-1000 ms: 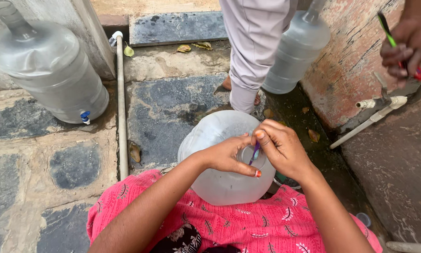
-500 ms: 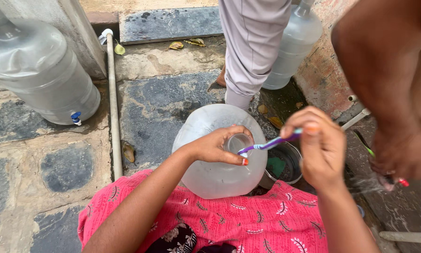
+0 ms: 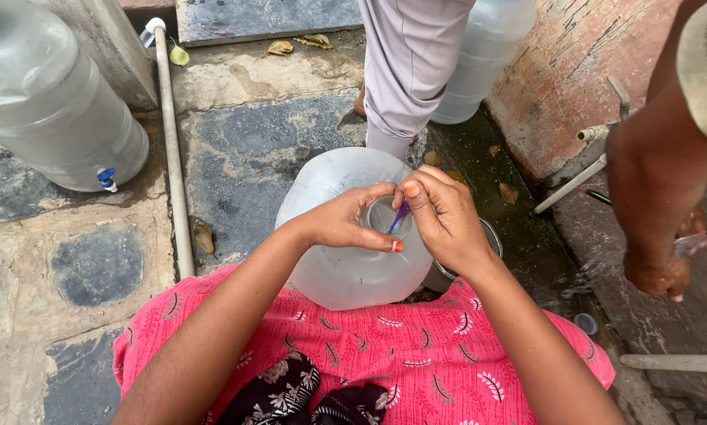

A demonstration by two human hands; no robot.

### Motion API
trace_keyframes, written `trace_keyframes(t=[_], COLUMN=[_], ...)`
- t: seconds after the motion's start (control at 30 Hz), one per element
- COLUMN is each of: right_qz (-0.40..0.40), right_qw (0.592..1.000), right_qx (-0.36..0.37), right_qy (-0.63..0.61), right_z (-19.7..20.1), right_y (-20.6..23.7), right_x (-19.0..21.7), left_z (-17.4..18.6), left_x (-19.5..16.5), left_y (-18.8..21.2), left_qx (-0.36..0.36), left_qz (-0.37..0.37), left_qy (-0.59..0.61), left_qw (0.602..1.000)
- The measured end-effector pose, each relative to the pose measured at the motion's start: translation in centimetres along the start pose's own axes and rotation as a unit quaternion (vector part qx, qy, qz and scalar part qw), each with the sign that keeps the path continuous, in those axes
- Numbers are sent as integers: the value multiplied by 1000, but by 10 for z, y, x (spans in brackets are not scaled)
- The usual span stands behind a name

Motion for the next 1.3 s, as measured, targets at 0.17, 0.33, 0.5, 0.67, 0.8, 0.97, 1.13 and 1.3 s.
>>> trace_keyframes(t=[0.17, 0.33, 0.5, 0.67, 0.8, 0.97, 1.13, 1.3], right_qz=[5, 26, 92, 49, 54, 70, 101, 92], right_qw=[1000, 999, 992, 999, 998, 995, 993, 996], right_qx=[8, -47, -86, 7, 36, -55, -57, 2], right_qy=[-14, -1, -19, -14, 12, -42, -31, 4], right_z=[-4, 16, 47, 12, -1, 39, 43, -1], right_y=[-6, -3, 17, 2, -8, 6, 11, -5], right_x=[-1, 26, 54, 29, 15, 39, 49, 12], left_z=[0, 2, 7, 4, 2, 6, 8, 3], left_x=[-1, -4, -4, 1, -1, -6, -5, 2], left_y=[0, 1, 2, 2, 1, 1, 1, 2], left_qx=[3, -1, 0, 5, -3, 5, 14, 3], left_qz=[15, 36, 15, 48, 26, 54, 19, 26], left_qy=[-11, -40, -36, -24, -29, -28, -23, -2], left_qw=[1000, 999, 999, 999, 999, 998, 999, 1000])
Point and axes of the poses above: each hand's wrist, its own y-axis away from the middle knuckle, its own z-axis out of the back of the hand, x = y × z, the point moved 1 cm from there along -y, towards the middle knuckle
